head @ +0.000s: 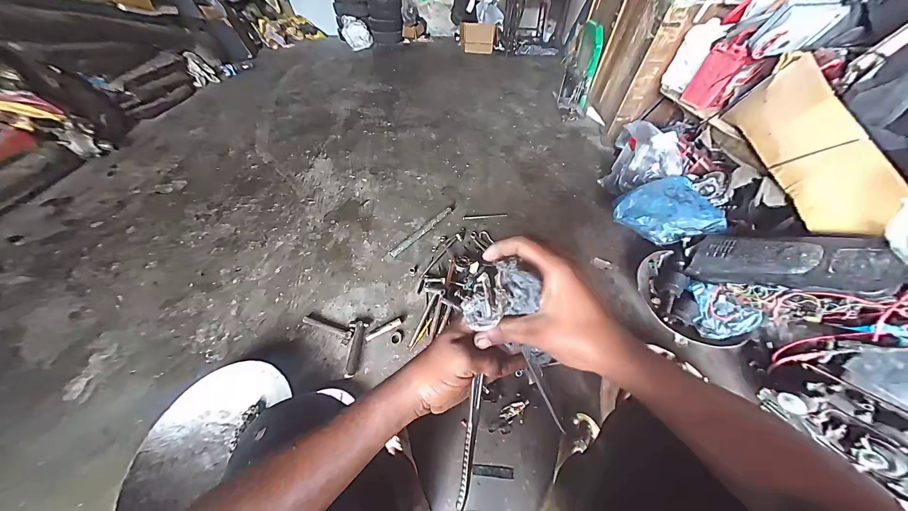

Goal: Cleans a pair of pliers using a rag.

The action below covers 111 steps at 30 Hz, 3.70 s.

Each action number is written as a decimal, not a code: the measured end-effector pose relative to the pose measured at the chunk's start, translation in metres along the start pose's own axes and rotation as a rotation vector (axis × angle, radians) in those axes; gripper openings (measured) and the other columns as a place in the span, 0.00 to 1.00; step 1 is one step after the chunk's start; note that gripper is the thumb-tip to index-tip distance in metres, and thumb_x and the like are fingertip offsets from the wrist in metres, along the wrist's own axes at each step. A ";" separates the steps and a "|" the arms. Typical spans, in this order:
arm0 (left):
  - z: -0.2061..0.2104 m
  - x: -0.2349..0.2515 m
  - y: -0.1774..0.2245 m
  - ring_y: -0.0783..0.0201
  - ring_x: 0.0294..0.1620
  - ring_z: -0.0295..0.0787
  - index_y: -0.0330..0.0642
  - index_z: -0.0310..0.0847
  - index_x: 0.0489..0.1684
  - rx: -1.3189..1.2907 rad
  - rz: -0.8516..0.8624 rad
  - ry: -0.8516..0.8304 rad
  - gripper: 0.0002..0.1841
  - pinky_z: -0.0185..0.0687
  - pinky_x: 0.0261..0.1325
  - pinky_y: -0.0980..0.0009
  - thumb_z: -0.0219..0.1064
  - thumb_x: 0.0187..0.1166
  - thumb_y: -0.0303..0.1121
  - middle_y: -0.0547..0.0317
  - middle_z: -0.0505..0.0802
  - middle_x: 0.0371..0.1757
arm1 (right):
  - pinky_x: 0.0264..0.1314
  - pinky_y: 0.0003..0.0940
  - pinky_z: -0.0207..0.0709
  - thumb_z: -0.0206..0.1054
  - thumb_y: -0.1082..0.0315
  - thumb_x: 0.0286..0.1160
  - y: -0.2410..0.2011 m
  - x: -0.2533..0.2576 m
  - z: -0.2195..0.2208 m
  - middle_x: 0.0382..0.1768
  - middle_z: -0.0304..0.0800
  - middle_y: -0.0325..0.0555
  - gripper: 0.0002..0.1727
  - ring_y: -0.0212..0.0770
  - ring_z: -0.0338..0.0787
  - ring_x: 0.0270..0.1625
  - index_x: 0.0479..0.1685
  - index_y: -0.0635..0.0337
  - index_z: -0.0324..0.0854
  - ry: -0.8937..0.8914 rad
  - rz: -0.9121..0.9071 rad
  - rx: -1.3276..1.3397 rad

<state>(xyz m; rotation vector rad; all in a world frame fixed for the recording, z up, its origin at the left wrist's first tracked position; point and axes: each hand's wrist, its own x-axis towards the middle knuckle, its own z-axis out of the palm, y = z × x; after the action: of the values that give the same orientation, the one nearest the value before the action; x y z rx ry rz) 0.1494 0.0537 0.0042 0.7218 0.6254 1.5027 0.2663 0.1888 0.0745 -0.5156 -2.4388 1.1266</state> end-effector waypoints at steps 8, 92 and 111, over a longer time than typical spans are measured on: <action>-0.011 0.004 -0.001 0.48 0.59 0.92 0.42 0.80 0.64 -0.059 -0.147 -0.158 0.24 0.85 0.68 0.42 0.63 0.68 0.13 0.46 0.93 0.55 | 0.43 0.26 0.88 0.84 0.72 0.54 0.016 0.017 -0.027 0.37 0.95 0.33 0.17 0.24 0.91 0.38 0.46 0.51 0.93 -0.234 -0.048 -0.028; 0.008 0.010 0.005 0.58 0.50 0.93 0.41 0.75 0.82 0.290 0.250 0.182 0.23 0.95 0.42 0.62 0.48 0.93 0.35 0.46 0.89 0.65 | 0.50 0.37 0.91 0.81 0.77 0.61 0.022 -0.020 -0.014 0.41 0.95 0.51 0.12 0.41 0.94 0.43 0.45 0.63 0.92 0.057 0.268 0.741; -0.011 -0.001 0.009 0.72 0.13 0.76 0.35 0.87 0.47 0.373 0.176 0.292 0.20 0.67 0.12 0.80 0.48 0.93 0.37 0.50 0.93 0.31 | 0.59 0.38 0.89 0.66 0.65 0.80 0.029 -0.014 -0.059 0.51 0.91 0.35 0.15 0.33 0.92 0.53 0.64 0.49 0.78 0.598 -0.089 0.512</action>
<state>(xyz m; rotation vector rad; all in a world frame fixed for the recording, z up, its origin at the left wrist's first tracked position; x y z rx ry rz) 0.1354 0.0528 0.0037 0.8639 1.1078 1.6899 0.3125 0.2365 0.0836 -0.4824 -1.5796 1.2740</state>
